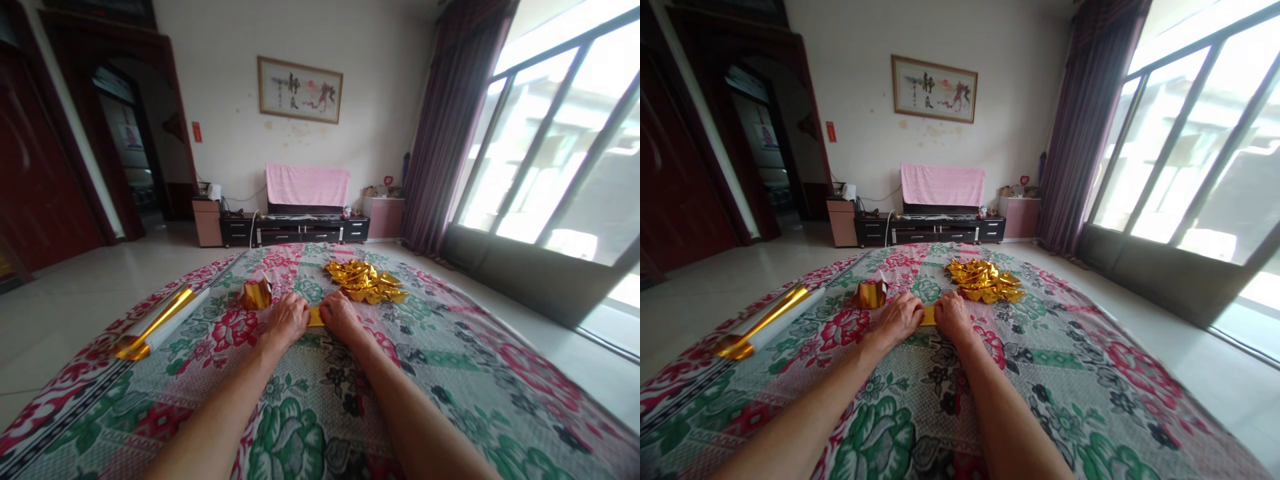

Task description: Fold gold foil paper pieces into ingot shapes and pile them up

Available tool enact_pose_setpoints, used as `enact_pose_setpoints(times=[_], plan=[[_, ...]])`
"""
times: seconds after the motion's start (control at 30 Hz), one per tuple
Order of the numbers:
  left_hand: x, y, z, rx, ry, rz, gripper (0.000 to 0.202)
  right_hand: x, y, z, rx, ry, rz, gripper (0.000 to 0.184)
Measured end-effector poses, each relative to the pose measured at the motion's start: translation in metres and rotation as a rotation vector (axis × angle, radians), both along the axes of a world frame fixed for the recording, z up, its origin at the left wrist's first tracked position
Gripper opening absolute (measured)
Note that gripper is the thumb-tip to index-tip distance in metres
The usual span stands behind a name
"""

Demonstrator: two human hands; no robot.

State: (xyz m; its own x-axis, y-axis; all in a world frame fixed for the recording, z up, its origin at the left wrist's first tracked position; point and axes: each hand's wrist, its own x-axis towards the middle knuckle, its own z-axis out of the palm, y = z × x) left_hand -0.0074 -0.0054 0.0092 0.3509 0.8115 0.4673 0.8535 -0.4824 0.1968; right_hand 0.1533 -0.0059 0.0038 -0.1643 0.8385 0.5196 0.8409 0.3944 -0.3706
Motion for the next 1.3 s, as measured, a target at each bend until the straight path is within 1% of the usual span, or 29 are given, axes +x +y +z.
enact_pose_setpoints(times=[0.17,0.33,0.43,0.5,0.7,0.87,0.97,1.17,1.3], plan=[[-0.003,-0.002,0.001,-0.006,0.035,-0.004,0.018,-0.002,-0.007,0.000,0.023,-0.027,0.010,0.013],[-0.008,-0.004,0.002,-0.026,0.055,-0.023,0.022,-0.005,-0.017,-0.001,0.003,-0.059,0.004,0.010],[-0.011,-0.004,0.002,-0.040,0.052,-0.052,0.025,-0.005,-0.021,-0.002,0.004,-0.076,0.000,0.012],[-0.012,-0.004,0.002,-0.059,0.054,-0.050,0.026,-0.005,-0.024,-0.002,0.014,-0.091,-0.005,0.014],[-0.012,-0.005,0.008,-0.109,0.079,-0.065,0.022,-0.004,-0.027,-0.002,-0.009,-0.144,-0.003,0.019],[-0.014,-0.003,0.009,-0.135,0.089,-0.076,0.023,0.001,-0.028,0.003,-0.075,-0.152,0.050,0.016],[-0.017,-0.001,0.009,-0.153,0.088,-0.095,0.024,0.003,-0.029,0.004,-0.089,-0.153,0.078,0.014],[-0.022,-0.001,0.013,-0.209,0.076,-0.148,0.022,0.005,-0.030,0.007,-0.117,-0.157,0.114,0.017],[-0.025,0.000,0.013,-0.227,0.053,-0.168,0.025,0.006,-0.031,0.009,-0.118,-0.155,0.126,0.019]])
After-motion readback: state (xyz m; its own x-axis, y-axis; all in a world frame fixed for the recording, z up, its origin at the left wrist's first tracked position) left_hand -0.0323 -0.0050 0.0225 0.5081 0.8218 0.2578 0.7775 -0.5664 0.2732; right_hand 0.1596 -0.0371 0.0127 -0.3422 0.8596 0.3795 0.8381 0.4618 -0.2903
